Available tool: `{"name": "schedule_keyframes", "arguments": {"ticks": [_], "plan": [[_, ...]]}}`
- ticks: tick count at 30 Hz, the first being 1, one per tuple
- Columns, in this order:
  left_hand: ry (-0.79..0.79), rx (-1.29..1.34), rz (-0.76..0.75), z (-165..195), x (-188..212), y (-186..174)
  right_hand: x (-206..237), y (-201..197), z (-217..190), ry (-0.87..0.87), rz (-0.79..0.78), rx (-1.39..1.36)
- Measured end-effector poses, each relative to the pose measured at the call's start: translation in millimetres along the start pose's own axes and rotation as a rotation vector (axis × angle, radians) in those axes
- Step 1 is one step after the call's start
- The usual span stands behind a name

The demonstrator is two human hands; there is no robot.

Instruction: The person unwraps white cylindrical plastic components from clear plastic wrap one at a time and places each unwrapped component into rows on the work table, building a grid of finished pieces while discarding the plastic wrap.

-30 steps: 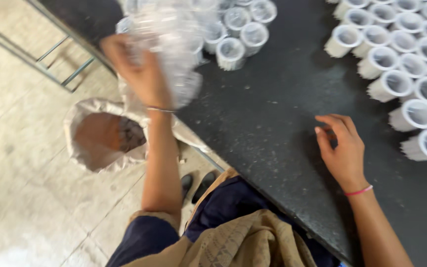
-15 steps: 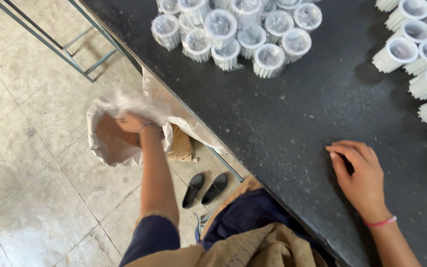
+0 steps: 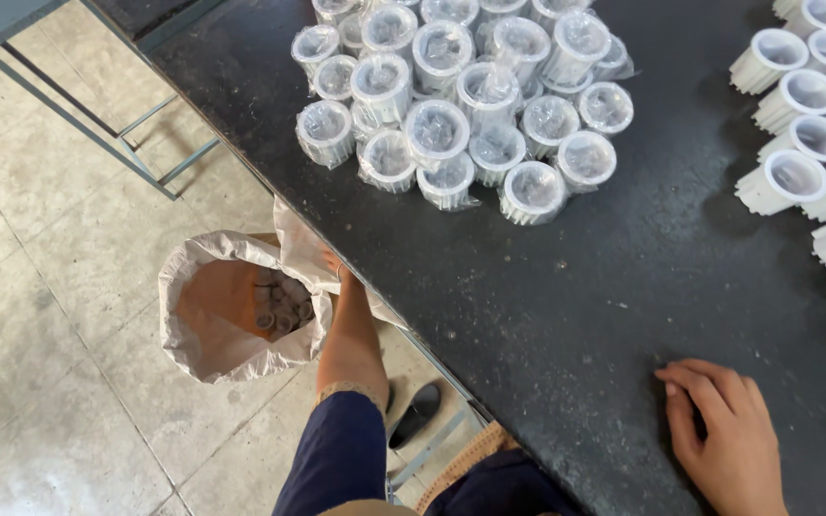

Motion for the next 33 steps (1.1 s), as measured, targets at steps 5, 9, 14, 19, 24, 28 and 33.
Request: {"name": "schedule_keyframes", "arguments": {"ticks": [5, 9, 14, 19, 24, 28, 33], "plan": [[-0.021, -0.176, -0.232, -15.9, -10.1, -11.0, -0.5, 1.2, -2.8, 0.013, 0.002, 0.009], [0.021, -0.167, -0.090, -11.2, -23.3, -31.0, -5.3, -4.4, -5.2, 0.002, -0.015, -0.014], [0.104, 0.073, 0.435, 39.9, -39.9, -77.0, -12.2, -10.7, -8.5, -0.042, -0.006, -0.067], [0.657, 0.366, 0.260, 142.0, -11.6, -117.6, -13.1, -15.2, -10.3, -0.086, 0.026, -0.113], [1.034, 0.096, -0.010, 220.6, 95.9, -106.3, -9.8, -19.4, -6.9, -0.013, 0.053, -0.244], [1.245, -0.254, -0.288, 229.3, 178.0, -72.0, -1.9, -32.2, 1.2, 0.059, 0.085, -0.399], [1.175, -0.371, -0.354, 199.1, 203.0, -48.6, 14.1, -58.3, 12.4, 0.063, 0.092, -0.398]]}}
Point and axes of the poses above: each hand's wrist, its own x-axis away from the middle knuckle, its own y-axis out of the palm, z = x × y, the point moved 1 cm from there along -x, towards the middle knuckle, and after that the axes turned 15 degrees about -y, right-handed, at the moved point
